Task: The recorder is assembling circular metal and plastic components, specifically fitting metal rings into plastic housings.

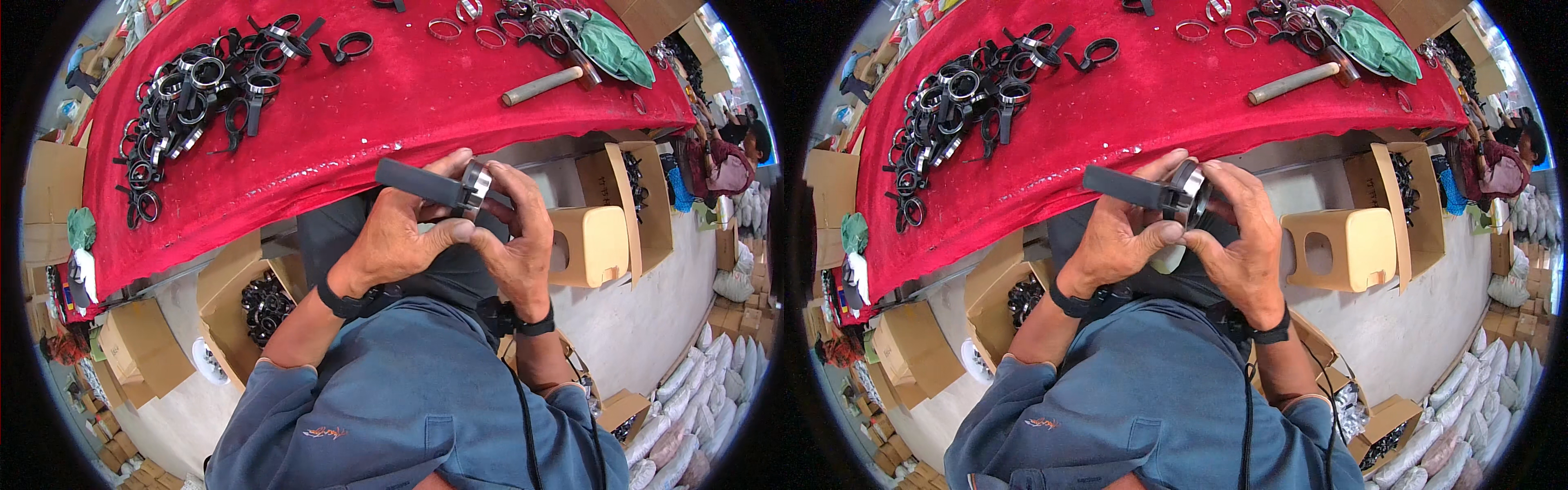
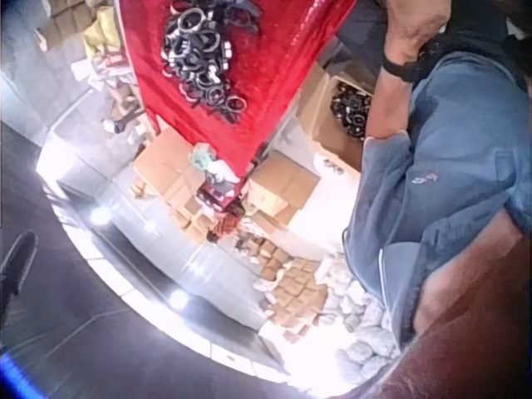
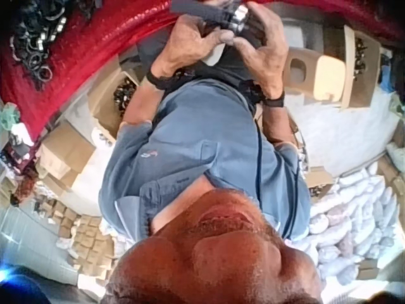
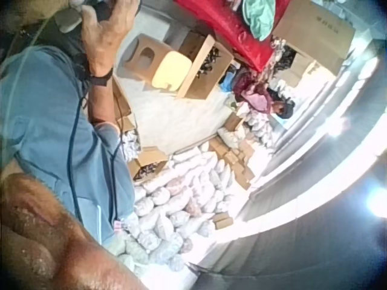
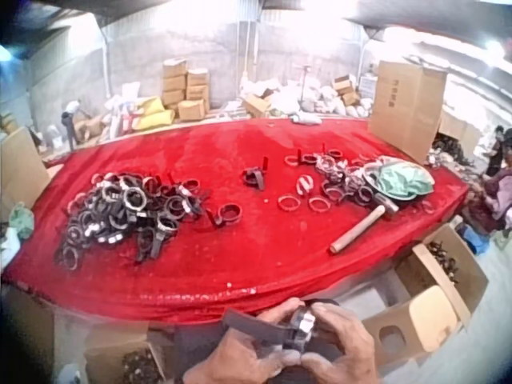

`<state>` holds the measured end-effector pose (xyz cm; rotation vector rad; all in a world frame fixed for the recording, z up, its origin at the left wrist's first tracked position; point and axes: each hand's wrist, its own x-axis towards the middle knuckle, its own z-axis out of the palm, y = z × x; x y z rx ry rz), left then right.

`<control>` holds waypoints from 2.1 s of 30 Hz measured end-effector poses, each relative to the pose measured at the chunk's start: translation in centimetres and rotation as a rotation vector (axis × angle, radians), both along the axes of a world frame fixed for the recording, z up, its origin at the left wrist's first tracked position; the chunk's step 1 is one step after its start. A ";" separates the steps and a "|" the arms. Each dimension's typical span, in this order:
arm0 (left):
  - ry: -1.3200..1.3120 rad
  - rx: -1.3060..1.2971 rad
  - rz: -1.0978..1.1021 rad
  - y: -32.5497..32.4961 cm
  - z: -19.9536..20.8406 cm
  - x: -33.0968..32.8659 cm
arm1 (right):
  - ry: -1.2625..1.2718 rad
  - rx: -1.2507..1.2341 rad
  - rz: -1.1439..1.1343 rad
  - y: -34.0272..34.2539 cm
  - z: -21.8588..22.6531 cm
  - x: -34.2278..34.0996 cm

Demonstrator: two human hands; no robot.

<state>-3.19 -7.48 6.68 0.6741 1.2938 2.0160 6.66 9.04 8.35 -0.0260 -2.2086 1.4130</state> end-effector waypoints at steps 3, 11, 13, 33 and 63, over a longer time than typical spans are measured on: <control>0.173 -0.031 0.161 0.1 0.1 0.5 | 0.007 0.116 -0.099 -0.6 0.2 -0.2; 0.448 -0.336 -0.229 -2.5 3.0 -1.4 | -0.034 -0.101 -0.101 1.3 0.1 -1.1; 0.421 -0.307 -0.266 -2.2 3.6 -1.3 | 0.015 -0.027 -0.158 0.2 0.6 -1.9; 1.033 -0.212 0.800 4.2 1.0 0.3 | 0.213 -0.324 -0.491 -0.6 -0.3 -5.0; 1.675 -1.251 0.559 -6.4 6.7 -32.2 | -0.139 -0.572 -0.547 5.9 -12.4 -0.8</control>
